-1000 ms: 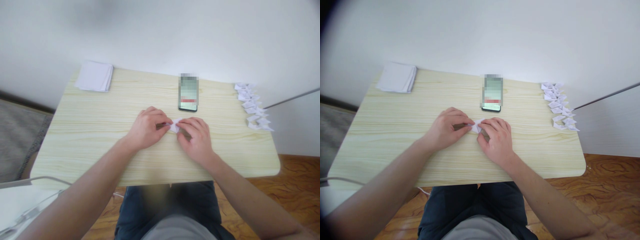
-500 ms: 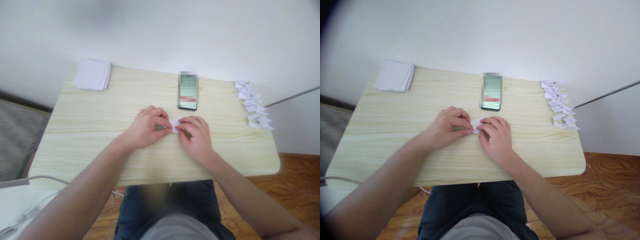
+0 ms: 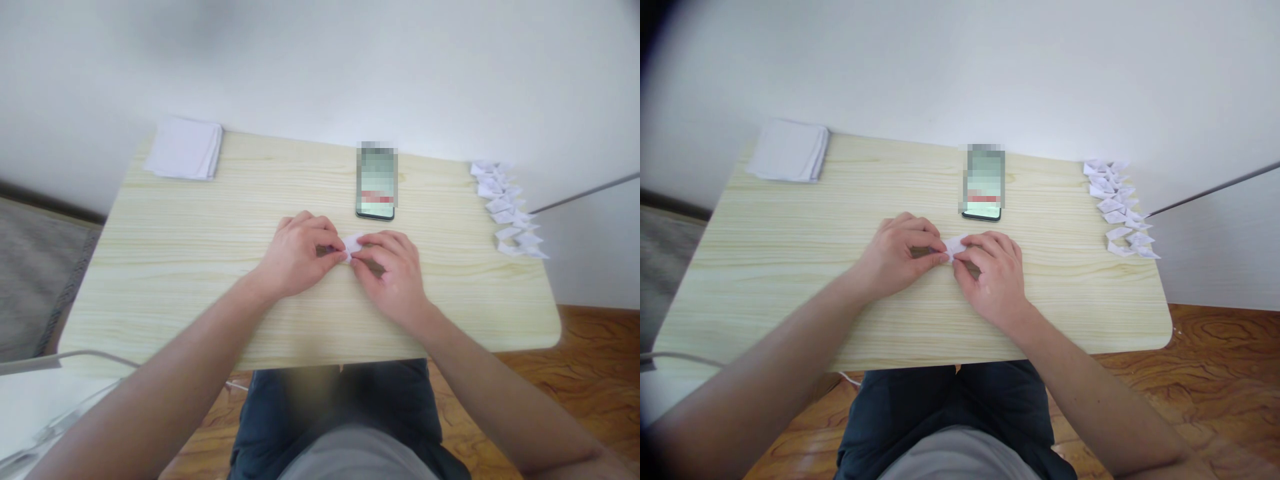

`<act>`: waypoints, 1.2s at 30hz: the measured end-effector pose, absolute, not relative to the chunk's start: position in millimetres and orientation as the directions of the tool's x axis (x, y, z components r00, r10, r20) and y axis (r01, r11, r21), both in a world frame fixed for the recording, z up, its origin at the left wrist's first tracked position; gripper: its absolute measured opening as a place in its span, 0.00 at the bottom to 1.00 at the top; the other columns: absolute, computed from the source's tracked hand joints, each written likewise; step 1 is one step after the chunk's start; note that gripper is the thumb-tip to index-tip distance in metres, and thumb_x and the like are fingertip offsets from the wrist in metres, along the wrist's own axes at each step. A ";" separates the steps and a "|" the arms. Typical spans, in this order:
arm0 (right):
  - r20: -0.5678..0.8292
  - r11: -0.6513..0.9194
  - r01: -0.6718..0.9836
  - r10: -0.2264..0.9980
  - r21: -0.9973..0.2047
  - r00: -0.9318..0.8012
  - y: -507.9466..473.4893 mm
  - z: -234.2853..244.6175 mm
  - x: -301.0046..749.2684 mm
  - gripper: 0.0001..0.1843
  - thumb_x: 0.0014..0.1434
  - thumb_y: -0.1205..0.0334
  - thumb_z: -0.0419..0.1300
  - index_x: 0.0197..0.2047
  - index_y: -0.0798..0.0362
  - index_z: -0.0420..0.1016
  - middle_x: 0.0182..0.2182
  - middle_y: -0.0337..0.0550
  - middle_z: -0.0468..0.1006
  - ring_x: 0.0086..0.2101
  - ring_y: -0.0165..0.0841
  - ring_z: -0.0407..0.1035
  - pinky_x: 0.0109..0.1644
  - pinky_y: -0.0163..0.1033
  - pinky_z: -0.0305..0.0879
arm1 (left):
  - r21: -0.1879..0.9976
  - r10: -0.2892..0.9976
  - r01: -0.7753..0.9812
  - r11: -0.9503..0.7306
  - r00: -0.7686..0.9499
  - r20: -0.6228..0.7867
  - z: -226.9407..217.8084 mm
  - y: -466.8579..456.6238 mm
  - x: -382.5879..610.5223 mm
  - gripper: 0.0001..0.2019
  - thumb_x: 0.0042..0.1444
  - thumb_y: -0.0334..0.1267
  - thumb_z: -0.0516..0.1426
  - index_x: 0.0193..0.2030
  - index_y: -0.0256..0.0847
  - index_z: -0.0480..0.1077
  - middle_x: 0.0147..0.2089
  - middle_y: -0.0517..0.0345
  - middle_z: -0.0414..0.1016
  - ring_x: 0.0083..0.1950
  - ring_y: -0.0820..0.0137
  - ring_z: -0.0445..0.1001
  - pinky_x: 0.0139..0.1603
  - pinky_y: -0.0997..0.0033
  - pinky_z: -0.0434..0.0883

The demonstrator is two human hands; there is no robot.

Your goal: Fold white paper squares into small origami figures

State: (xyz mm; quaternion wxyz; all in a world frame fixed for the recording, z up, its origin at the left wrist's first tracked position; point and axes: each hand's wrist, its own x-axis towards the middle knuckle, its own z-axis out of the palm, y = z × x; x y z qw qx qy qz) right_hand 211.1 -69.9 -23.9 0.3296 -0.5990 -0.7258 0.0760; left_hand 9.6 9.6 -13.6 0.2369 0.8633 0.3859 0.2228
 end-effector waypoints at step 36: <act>0.365 0.243 0.823 0.930 -0.513 -0.046 -69.6 -21.3 208.0 0.05 0.60 0.66 0.67 0.37 0.45 0.80 0.49 0.38 0.83 0.53 0.44 0.69 0.61 0.55 0.61 | 0.555 0.797 0.605 -0.571 0.570 0.199 -12.4 6.7 14.6 0.04 0.60 0.40 0.63 0.36 0.47 0.79 0.43 0.58 0.80 0.49 0.60 0.71 0.54 0.55 0.63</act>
